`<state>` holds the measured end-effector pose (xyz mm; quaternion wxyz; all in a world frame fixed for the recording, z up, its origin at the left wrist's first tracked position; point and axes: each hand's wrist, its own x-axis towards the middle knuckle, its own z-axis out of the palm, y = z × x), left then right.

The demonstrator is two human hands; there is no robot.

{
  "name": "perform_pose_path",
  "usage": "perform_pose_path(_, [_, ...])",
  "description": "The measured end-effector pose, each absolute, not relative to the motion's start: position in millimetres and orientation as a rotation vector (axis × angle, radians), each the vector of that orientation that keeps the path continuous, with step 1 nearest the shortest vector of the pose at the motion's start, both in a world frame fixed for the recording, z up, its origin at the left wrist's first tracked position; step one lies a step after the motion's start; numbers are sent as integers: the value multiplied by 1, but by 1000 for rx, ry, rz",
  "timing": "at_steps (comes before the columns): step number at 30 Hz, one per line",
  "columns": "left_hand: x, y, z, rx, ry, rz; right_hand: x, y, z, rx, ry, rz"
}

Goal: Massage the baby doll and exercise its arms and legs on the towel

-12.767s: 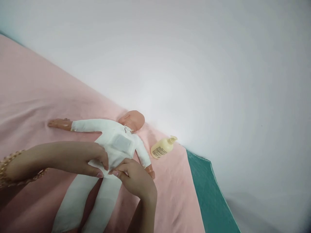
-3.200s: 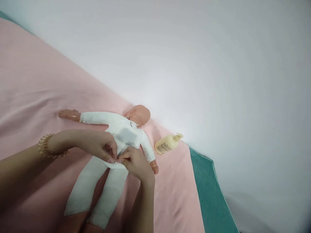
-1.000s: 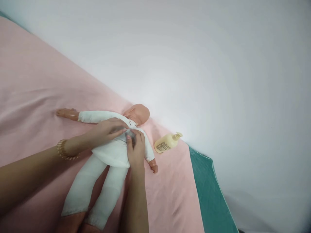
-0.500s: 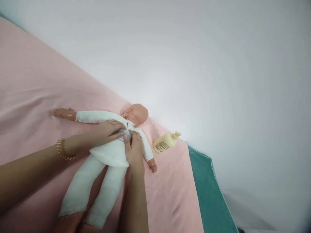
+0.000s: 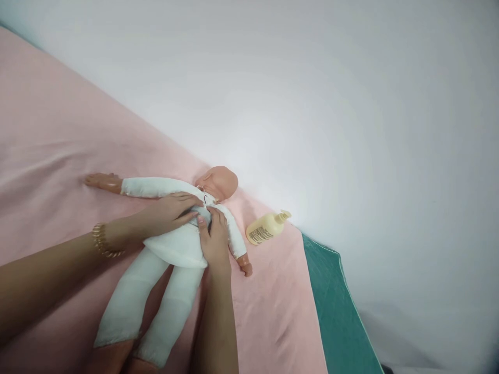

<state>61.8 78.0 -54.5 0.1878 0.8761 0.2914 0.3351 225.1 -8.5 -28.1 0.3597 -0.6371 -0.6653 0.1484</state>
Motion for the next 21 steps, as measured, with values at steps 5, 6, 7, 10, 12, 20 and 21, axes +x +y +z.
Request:
perform_pose_path(5, [63, 77, -54, 2464, 820, 930, 225, -8, -27, -1643, -1725, 373])
perform_pose_path(6, [63, 77, -54, 2465, 819, 938, 225, -8, -28, -1644, -1723, 365])
perform_pose_path(7, [63, 76, -54, 2465, 820, 949, 225, -8, -28, -1644, -1724, 357])
perform_pose_path(10, [63, 76, -55, 2467, 813, 948, 225, -8, -31, -1647, -1742, 348])
perform_pose_path(12, [63, 77, -55, 2471, 812, 925, 225, -8, -32, -1651, -1755, 353])
perform_pose_path(20, [62, 79, -56, 2474, 801, 901, 226, -7, -31, -1651, -1766, 363])
perform_pose_path(21, [63, 78, -56, 2467, 800, 914, 226, -7, -31, -1645, -1758, 367])
